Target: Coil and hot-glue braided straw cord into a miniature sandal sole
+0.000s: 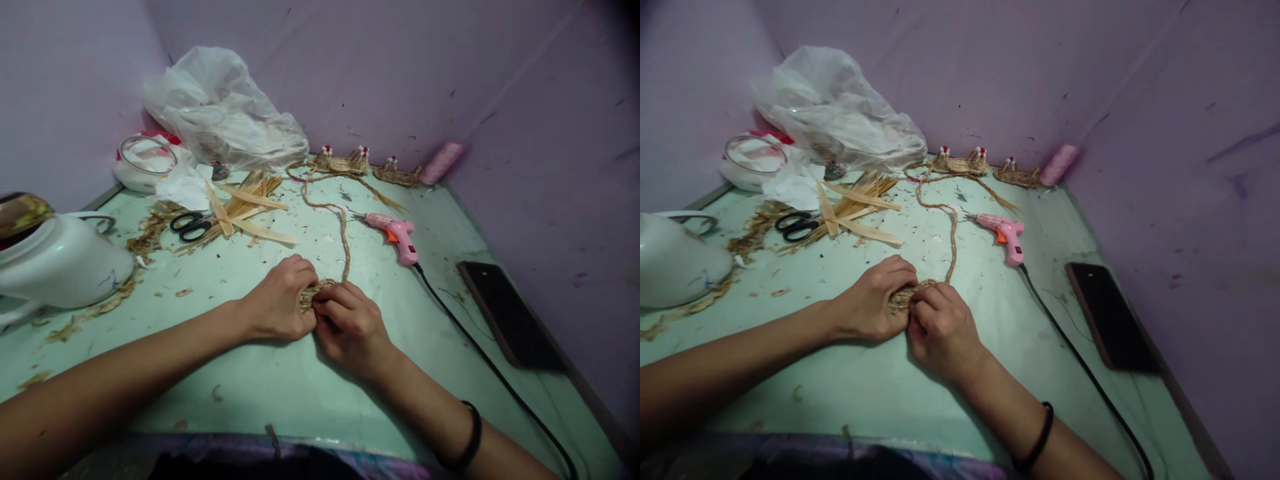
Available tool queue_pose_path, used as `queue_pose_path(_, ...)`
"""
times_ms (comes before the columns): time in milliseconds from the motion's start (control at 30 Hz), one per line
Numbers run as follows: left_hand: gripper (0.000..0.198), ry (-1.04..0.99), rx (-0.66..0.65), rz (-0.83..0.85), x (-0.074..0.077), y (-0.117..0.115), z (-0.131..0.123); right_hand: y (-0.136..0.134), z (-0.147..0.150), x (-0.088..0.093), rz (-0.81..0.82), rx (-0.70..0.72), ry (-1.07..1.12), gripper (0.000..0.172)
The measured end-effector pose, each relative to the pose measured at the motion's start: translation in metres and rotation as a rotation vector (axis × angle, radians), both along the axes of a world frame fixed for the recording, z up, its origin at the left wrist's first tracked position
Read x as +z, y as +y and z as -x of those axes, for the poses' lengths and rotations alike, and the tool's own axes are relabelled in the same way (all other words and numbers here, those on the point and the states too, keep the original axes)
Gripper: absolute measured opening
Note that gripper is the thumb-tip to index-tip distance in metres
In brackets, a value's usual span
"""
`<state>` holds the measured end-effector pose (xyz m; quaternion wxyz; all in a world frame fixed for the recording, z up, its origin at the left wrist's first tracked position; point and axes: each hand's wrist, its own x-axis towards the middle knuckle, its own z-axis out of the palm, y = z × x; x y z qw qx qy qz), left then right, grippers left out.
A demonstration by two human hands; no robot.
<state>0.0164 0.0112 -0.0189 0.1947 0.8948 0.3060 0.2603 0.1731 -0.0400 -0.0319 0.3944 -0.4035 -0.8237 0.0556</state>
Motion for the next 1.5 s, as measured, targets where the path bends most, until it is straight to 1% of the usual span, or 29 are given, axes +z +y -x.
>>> queue_pose_path(200, 0.013, 0.022, -0.010, -0.019, 0.002, 0.000, -0.001, 0.000, -0.001, -0.001, -0.012, -0.001, -0.009, 0.015)
queue_pose_path(400, 0.012, 0.081, -0.010, -0.041, 0.004, -0.002, -0.001, 0.000, 0.000, -0.002, 0.000, -0.011, -0.016, 0.015)
queue_pose_path(467, 0.015, 0.104, -0.008, -0.022, 0.006, -0.002, 0.001, 0.000, -0.001, 0.001, 0.029, 0.003, -0.031, 0.016)
queue_pose_path(533, 0.019, 0.125, -0.013, 0.033, 0.008, -0.002, 0.005, 0.001, -0.005, 0.006, 0.087, 0.046, -0.032, 0.015)
queue_pose_path(600, 0.031, 0.151, -0.030, 0.111, 0.011, -0.002, 0.010, 0.002, -0.013, 0.013, 0.155, 0.073, 0.031, 0.013)
queue_pose_path(633, 0.043, 0.164, -0.041, 0.152, 0.012, -0.002, 0.013, 0.003, -0.017, 0.016, 0.177, 0.066, 0.086, 0.013)
queue_pose_path(700, 0.068, 0.168, -0.050, 0.212, 0.017, -0.002, 0.017, 0.005, -0.027, 0.021, 0.188, -0.014, 0.226, 0.014)
queue_pose_path(733, 0.076, 0.156, -0.041, 0.223, 0.021, -0.001, 0.019, 0.007, -0.033, 0.022, 0.186, -0.075, 0.297, 0.012)
queue_pose_path(767, 0.078, 0.136, -0.025, 0.222, 0.025, -0.001, 0.021, 0.009, -0.038, 0.023, 0.187, -0.149, 0.368, 0.009)
queue_pose_path(833, 0.070, 0.068, 0.048, 0.181, 0.035, 0.003, 0.026, 0.015, -0.049, 0.022, 0.223, -0.308, 0.513, 0.007)
queue_pose_path(900, 0.052, -0.008, 0.182, 0.130, 0.045, 0.008, 0.032, 0.020, -0.058, 0.020, 0.320, -0.451, 0.587, 0.014)
queue_pose_path(967, 0.035, -0.022, 0.315, 0.147, 0.052, 0.011, 0.037, 0.024, -0.065, 0.019, 0.482, -0.531, 0.507, 0.019)
queue_pose_path(1000, 0.029, 0.006, 0.355, 0.186, 0.053, 0.012, 0.039, 0.025, -0.066, 0.018, 0.569, -0.541, 0.429, 0.020)
queue_pose_path(1033, 0.027, 0.053, 0.367, 0.233, 0.054, 0.012, 0.040, 0.025, -0.066, 0.018, 0.646, -0.538, 0.351, 0.019)
queue_pose_path(1100, 0.030, 0.170, 0.322, 0.292, 0.051, 0.009, 0.038, 0.022, -0.062, 0.019, 0.737, -0.506, 0.245, 0.016)
queue_pose_path(1167, 0.036, 0.272, 0.244, 0.271, 0.045, 0.003, 0.032, 0.018, -0.055, 0.020, 0.741, -0.480, 0.161, 0.017)
queue_pose_path(1233, 0.038, 0.341, 0.201, 0.214, 0.039, -0.005, 0.025, 0.014, -0.047, 0.019, 0.692, -0.464, 0.075, 0.020)
queue_pose_path(1300, 0.038, 0.365, 0.208, 0.185, 0.033, -0.011, 0.019, 0.012, -0.041, 0.016, 0.608, -0.451, 0.044, 0.023)
queue_pose_path(1367, 0.037, 0.351, 0.217, 0.188, 0.030, -0.014, 0.016, 0.011, -0.037, 0.014, 0.548, -0.444, 0.101, 0.023)
queue_pose_path(1400, 0.036, 0.330, 0.209, 0.198, 0.029, -0.015, 0.016, 0.011, -0.035, 0.014, 0.556, -0.427, 0.161, 0.023)
queue_pose_path(1433, 0.035, 0.301, 0.191, 0.209, 0.028, -0.015, 0.016, 0.011, -0.034, 0.015, 0.600, -0.398, 0.249, 0.024)
queue_pose_path(1500, 0.037, 0.215, 0.146, 0.204, 0.026, -0.014, 0.018, 0.011, -0.032, 0.020, 0.788, -0.299, 0.509, 0.028)
